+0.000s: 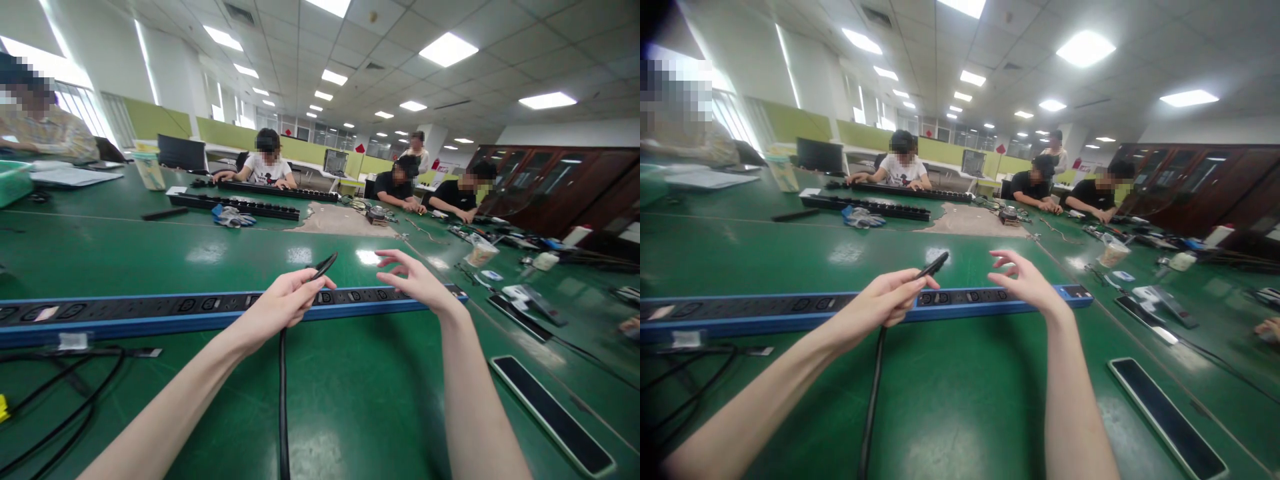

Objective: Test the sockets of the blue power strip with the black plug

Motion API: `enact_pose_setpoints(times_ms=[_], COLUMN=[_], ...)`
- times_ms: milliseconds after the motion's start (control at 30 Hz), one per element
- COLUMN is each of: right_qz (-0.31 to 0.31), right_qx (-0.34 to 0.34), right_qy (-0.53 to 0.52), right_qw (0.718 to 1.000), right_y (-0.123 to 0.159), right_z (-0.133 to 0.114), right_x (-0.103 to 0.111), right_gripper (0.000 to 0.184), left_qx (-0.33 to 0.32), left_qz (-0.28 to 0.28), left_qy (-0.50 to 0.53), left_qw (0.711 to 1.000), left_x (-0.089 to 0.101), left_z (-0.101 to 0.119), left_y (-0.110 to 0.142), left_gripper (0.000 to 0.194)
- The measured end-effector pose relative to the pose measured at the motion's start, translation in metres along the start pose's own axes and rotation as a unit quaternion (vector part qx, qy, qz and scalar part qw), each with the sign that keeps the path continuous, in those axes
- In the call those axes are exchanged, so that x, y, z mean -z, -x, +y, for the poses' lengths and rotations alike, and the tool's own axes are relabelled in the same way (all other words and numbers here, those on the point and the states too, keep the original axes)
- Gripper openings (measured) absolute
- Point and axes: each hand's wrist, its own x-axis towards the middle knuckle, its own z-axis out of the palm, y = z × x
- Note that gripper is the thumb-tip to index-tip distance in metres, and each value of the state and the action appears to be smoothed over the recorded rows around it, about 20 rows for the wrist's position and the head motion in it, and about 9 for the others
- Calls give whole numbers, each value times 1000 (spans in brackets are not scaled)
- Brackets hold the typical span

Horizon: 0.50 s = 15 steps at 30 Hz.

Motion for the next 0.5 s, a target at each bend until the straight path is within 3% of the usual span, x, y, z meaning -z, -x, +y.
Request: enact_pose_setpoints(times_ms=[133,333,433,500], right_qz=[-55,-59,-122,-143], right_qx=[63,78,60,47], right_qy=[-11,-46,-78,-82], right_qw=[996,994,988,985], right_y=[-8,-16,-14,-11], right_z=[-13,-29,-39,-46], right_x=[-27,-48,-48,-45], right_gripper=[73,66,44,43], left_qx=[7,8,-18,-48], left_qz=[-16,-36,4,54], left_qy=[20,53,68,83], left_qw=[1000,998,997,994], left_x=[3,12,13,15], left_z=[19,40,43,41], left_y=[10,21,17,10], left_gripper=[44,43,42,42])
